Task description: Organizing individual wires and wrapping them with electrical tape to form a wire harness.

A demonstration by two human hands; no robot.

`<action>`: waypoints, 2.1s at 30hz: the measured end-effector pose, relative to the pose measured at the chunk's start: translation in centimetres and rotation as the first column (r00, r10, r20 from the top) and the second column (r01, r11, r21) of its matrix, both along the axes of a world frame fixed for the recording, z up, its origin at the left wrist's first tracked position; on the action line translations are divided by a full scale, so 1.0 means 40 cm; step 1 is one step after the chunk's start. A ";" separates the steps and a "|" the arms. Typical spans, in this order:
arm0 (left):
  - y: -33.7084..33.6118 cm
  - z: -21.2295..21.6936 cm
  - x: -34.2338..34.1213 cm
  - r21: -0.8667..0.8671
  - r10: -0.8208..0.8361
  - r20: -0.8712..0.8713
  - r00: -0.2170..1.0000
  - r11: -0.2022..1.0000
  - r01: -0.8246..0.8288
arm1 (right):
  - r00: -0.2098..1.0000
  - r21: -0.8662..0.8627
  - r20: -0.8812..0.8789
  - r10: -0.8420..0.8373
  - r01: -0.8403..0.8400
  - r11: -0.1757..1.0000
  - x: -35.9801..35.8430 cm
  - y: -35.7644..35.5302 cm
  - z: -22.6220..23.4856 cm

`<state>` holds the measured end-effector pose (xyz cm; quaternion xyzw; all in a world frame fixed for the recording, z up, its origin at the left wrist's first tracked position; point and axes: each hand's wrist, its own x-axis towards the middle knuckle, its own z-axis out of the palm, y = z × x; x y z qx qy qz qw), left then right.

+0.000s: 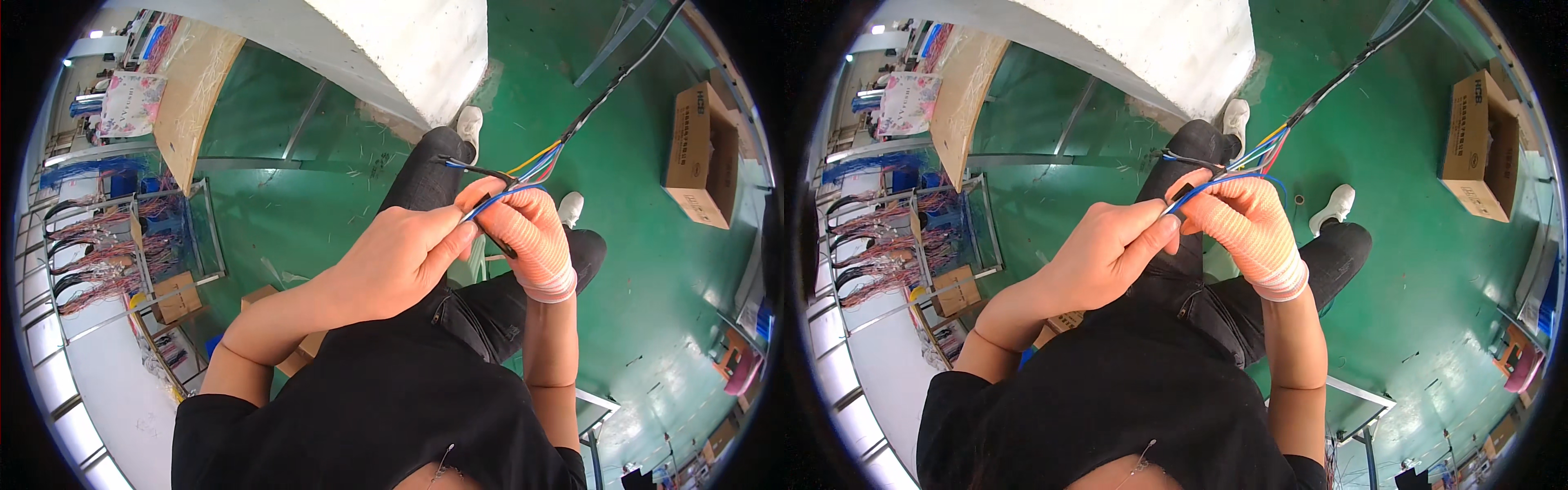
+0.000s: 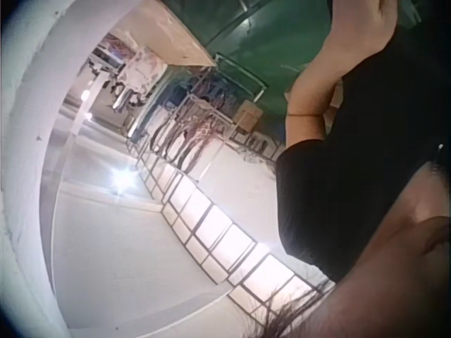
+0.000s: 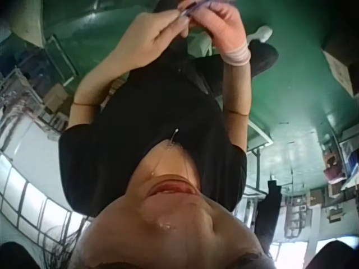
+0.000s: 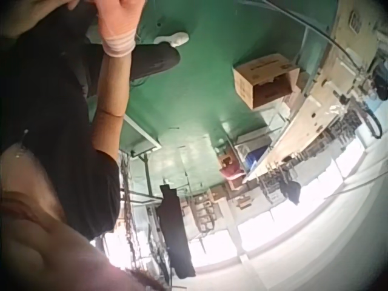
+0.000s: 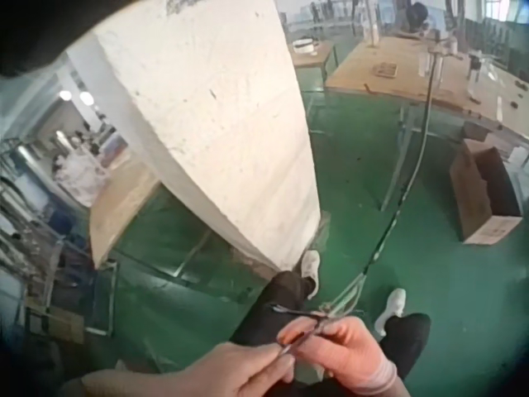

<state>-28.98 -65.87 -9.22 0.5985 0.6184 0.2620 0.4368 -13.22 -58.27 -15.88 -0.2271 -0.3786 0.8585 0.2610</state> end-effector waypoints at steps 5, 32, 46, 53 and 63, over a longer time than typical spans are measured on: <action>0.003 -0.004 -0.011 0.023 0.015 -0.044 0.999 1.000 -0.014 | 0.998 -0.149 0.057 0.041 -0.032 0.988 0.007 0.001 0.003; 0.020 -0.024 -0.029 -0.331 0.133 0.206 0.970 0.942 -0.059 | 0.959 0.017 0.180 -0.220 0.220 0.975 -0.029 -0.046 0.002; -0.004 -0.070 -0.017 0.108 0.052 -0.150 0.987 0.993 -0.036 | 0.937 0.260 0.316 -0.150 0.066 0.963 0.043 -0.048 0.007; -0.016 -0.101 -0.013 0.224 0.104 -0.191 0.976 0.973 -0.060 | 0.652 0.824 0.405 -0.641 0.044 0.564 0.010 -0.083 0.037; -0.027 -0.104 0.006 0.217 0.012 -0.195 0.981 0.976 0.031 | 0.724 0.977 0.087 -0.684 0.071 0.200 -0.035 -0.041 0.068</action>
